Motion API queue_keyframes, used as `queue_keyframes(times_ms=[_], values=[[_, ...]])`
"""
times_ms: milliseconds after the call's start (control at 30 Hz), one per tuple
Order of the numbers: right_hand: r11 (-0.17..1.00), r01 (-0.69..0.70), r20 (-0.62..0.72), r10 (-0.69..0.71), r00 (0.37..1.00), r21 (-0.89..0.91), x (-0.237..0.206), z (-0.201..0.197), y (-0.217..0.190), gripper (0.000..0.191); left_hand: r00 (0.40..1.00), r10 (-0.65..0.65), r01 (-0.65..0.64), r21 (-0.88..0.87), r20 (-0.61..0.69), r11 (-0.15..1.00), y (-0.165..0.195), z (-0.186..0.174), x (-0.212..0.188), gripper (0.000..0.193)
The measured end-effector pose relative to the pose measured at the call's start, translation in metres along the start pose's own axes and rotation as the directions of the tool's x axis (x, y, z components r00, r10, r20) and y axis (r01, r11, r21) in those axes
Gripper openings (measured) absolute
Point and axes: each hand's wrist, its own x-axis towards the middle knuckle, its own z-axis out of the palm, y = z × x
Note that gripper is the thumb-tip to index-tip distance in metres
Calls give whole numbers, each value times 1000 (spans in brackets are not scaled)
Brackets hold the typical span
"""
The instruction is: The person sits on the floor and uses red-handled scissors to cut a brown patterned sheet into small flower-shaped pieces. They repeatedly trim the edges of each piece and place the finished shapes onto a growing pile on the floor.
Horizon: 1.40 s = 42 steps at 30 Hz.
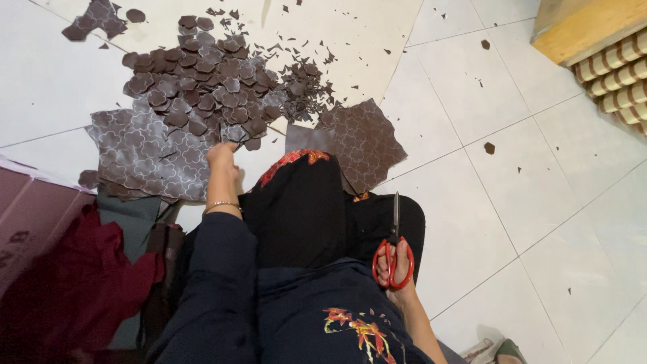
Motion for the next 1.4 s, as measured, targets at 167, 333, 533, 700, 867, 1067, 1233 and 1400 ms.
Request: queue_keyframes(times_ms=[167,333,533,700,867,1067,1233,1400], values=[[999,-2,-19,1,1000,-40,-1,1,-3,64,985,-135,148,-117,108,982,7,11,-3,60],[999,2,4,-2,1000,-34,2,3,-3,65,950,154,-67,-304,273,950,19,18,-1,65],[1000,4,9,-4,1000,-20,3,1,-1,64,988,-129,147,-242,86,959,16,21,4,64],[1000,-28,-6,28,1000,-14,3,-1,0,65,973,-58,115,-253,224,960,3,25,3,67],[1000,-5,12,5,1000,-16,5,0,-1,66,963,198,-117,-382,180,917,9,37,-8,70],[999,12,10,-11,1000,-39,3,6,-8,66,733,660,-651,452,164,610,16,82,-58,63],[999,2,-1,-2,1000,-35,-1,9,-11,66,492,605,-870,377,626,318,-16,140,-122,53],[999,44,17,-43,999,-7,-4,6,-8,65,480,517,-823,568,709,-14,-80,155,-156,37]])
